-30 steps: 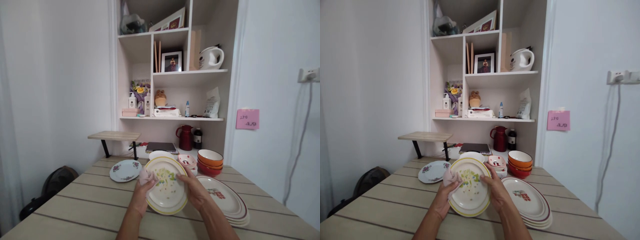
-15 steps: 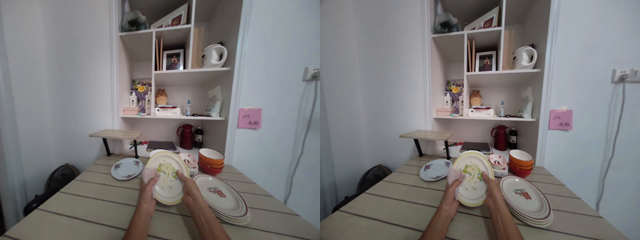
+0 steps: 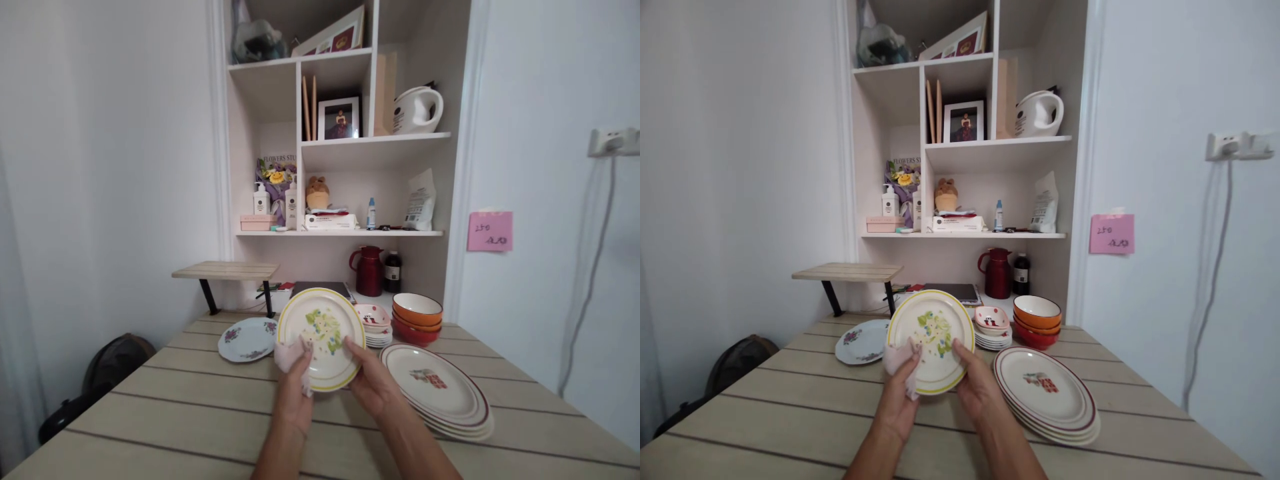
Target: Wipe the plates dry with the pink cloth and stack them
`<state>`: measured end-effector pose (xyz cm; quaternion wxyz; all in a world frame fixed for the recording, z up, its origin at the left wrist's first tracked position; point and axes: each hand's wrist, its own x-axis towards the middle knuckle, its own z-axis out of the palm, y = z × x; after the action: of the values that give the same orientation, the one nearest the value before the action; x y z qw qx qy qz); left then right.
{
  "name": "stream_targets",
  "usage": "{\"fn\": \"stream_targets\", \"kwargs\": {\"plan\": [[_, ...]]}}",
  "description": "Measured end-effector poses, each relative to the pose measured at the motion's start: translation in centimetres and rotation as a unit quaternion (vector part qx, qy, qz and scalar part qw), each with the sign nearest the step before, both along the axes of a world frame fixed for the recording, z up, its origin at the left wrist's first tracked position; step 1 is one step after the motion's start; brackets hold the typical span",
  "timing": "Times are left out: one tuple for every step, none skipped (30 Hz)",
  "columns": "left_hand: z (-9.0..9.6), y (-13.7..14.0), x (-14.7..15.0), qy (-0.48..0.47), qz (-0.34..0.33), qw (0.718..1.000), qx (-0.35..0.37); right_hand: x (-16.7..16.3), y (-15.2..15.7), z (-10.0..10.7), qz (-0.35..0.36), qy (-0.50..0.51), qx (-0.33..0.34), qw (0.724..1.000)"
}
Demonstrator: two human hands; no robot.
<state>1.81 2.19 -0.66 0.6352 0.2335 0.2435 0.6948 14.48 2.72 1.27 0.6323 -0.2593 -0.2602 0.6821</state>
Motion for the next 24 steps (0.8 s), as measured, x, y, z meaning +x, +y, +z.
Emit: {"fn": "stream_targets", "kwargs": {"plan": [[0.3, 0.1, -0.7, 0.018, 0.01, 1.0, 0.008, 0.8, -0.1, 0.4, -0.018, -0.028, 0.022, 0.999], [0.5, 0.1, -1.3, 0.033, 0.015, 0.999, 0.018, 1.6, -0.2, 0.8, -0.038, -0.045, 0.043, 0.997], [0.6, 0.1, -1.8, 0.047, 0.012, 0.998, 0.03, 2.3, -0.2, 1.1, -0.05, -0.059, 0.05, 0.996], [0.7, 0.0, -2.2, 0.06, 0.004, 0.997, 0.04, 3.1, -0.4, 1.4, -0.051, -0.068, 0.057, 0.995], [0.7, 0.0, -2.5, 0.071, -0.011, 0.996, 0.048, 3.7, -0.5, 1.6, -0.051, -0.073, 0.061, 0.994], [0.6, -0.1, -2.6, 0.082, -0.029, 0.995, 0.055, 4.1, -0.7, 1.8, -0.045, -0.08, 0.065, 0.994], [0.6, -0.2, -2.7, 0.092, -0.048, 0.993, 0.059, 4.5, -0.9, 1.9, -0.034, -0.09, 0.072, 0.993], [0.5, -0.3, -2.7, 0.099, -0.067, 0.991, 0.062, 4.7, -1.1, 2.0, -0.02, -0.102, 0.082, 0.991], [0.5, -0.4, -2.7, 0.104, -0.082, 0.989, 0.064, 4.8, -1.4, 2.1, -0.005, -0.117, 0.093, 0.989], [0.5, -0.5, -2.6, 0.103, -0.092, 0.988, 0.067, 4.9, -1.6, 2.1, 0.011, -0.129, 0.102, 0.986], [0.5, -0.5, -2.6, 0.1, -0.1, 0.987, 0.07, 4.8, -1.9, 2.2, 0.027, -0.137, 0.11, 0.984], [0.5, -0.5, -2.6, 0.094, -0.107, 0.987, 0.073, 4.8, -2.0, 2.2, 0.043, -0.142, 0.112, 0.983], [0.4, -0.6, -2.6, 0.089, -0.116, 0.986, 0.075, 4.7, -2.2, 2.1, 0.058, -0.145, 0.109, 0.982], [0.4, -0.6, -2.7, 0.084, -0.126, 0.986, 0.076, 4.7, -2.2, 2.0, 0.071, -0.147, 0.104, 0.981], [0.3, -0.6, -2.7, 0.081, -0.137, 0.984, 0.076, 4.6, -2.1, 1.9, 0.081, -0.146, 0.098, 0.981], [0.2, -0.5, -2.7, 0.077, -0.146, 0.983, 0.074, 4.5, -1.9, 1.7, 0.084, -0.145, 0.09, 0.982], [0.1, -0.4, -2.7, 0.074, -0.152, 0.983, 0.071, 4.4, -1.7, 1.5, 0.077, -0.143, 0.082, 0.983], [0.0, -0.3, -2.6, 0.071, -0.151, 0.984, 0.065, 4.2, -1.4, 1.2, 0.062, -0.138, 0.073, 0.986], [-0.2, -0.2, -2.5, 0.066, -0.145, 0.986, 0.057, 4.0, -1.1, 0.9, 0.043, -0.132, 0.064, 0.988], [-0.4, 0.0, -2.4, 0.061, -0.133, 0.988, 0.047, 3.7, -0.8, 0.5, 0.023, -0.123, 0.055, 0.991], [-0.5, 0.2, -2.2, 0.053, -0.12, 0.991, 0.035, 3.4, -0.5, 0.2, 0.002, -0.112, 0.044, 0.993], [-0.6, 0.3, -2.0, 0.044, -0.105, 0.993, 0.025, 3.0, -0.2, -0.1, -0.017, -0.098, 0.034, 0.995], [-0.8, 0.5, -1.8, 0.034, -0.093, 0.995, 0.016, 2.7, 0.1, -0.3, -0.033, -0.08, 0.023, 0.996], [-0.9, 0.6, -1.5, 0.025, -0.084, 0.996, 0.009, 2.4, 0.3, -0.6, -0.047, -0.061, 0.013, 0.997]]}}
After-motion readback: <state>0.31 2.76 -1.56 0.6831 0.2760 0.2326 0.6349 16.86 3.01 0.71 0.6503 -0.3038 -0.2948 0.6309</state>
